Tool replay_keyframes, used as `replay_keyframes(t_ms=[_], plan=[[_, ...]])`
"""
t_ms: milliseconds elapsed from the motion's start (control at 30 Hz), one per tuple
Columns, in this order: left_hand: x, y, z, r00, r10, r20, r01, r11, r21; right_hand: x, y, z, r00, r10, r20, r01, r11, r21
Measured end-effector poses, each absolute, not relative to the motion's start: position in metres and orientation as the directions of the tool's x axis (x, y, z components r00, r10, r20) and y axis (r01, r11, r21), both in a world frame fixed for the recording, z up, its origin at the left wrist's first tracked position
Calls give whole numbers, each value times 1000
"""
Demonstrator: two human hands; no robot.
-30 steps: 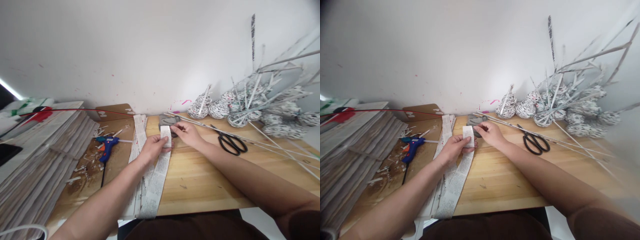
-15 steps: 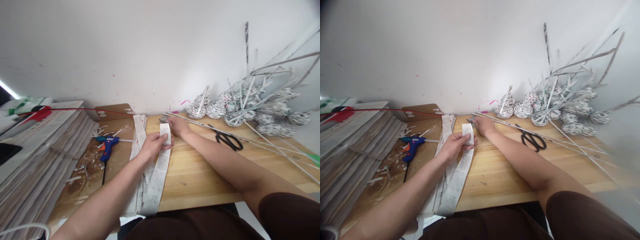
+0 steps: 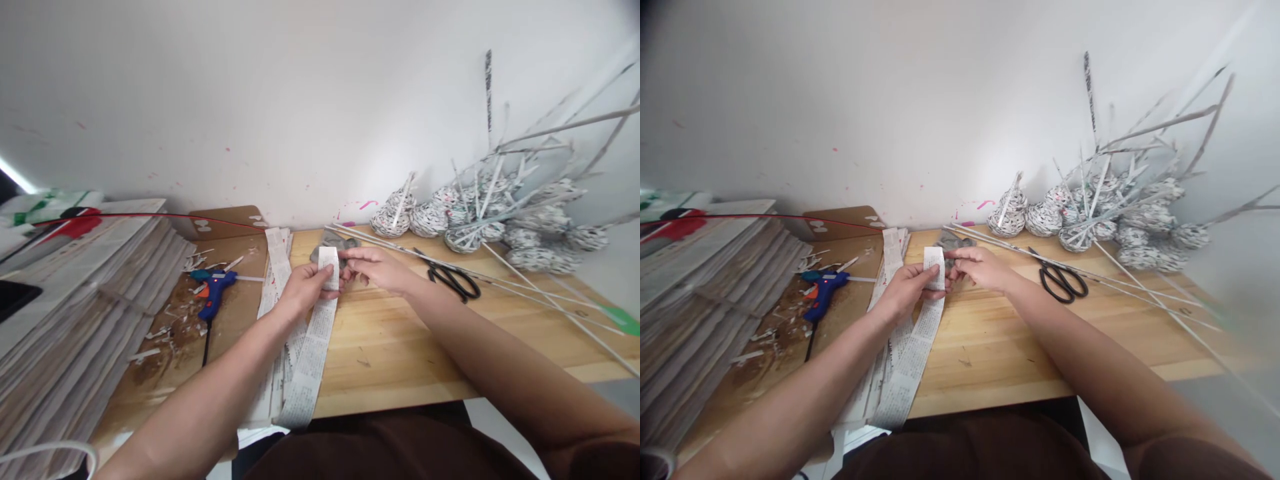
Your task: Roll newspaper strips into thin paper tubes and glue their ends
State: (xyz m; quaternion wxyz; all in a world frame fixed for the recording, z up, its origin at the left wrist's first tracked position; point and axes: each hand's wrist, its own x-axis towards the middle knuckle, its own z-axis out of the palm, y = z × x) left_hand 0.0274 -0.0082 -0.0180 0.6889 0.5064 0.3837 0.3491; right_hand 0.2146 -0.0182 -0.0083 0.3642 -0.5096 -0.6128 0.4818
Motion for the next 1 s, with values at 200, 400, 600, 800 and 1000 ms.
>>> replay_keyframes(t_ms=[200,400,600,800,1000], plan=[[28,-11,-20,489,852,-187,-32,232,972,208,-26,-12,-254,967,33,152,73,-986],[30,-13,-19,528,829,-185,-5,221,975,205,-28,-18,-201,979,-26,76,-11,-997],[30,-15,-20,543,821,-173,0,206,979,200,-30,-22,-142,987,-80,-123,-98,-988],[31,-17,-19,550,816,-177,16,202,979,195,-30,-22,-63,991,-122,-181,-132,-975],[32,-19,-17,571,800,-182,9,215,977,192,-32,-21,-28,989,-143,-186,-146,-972]])
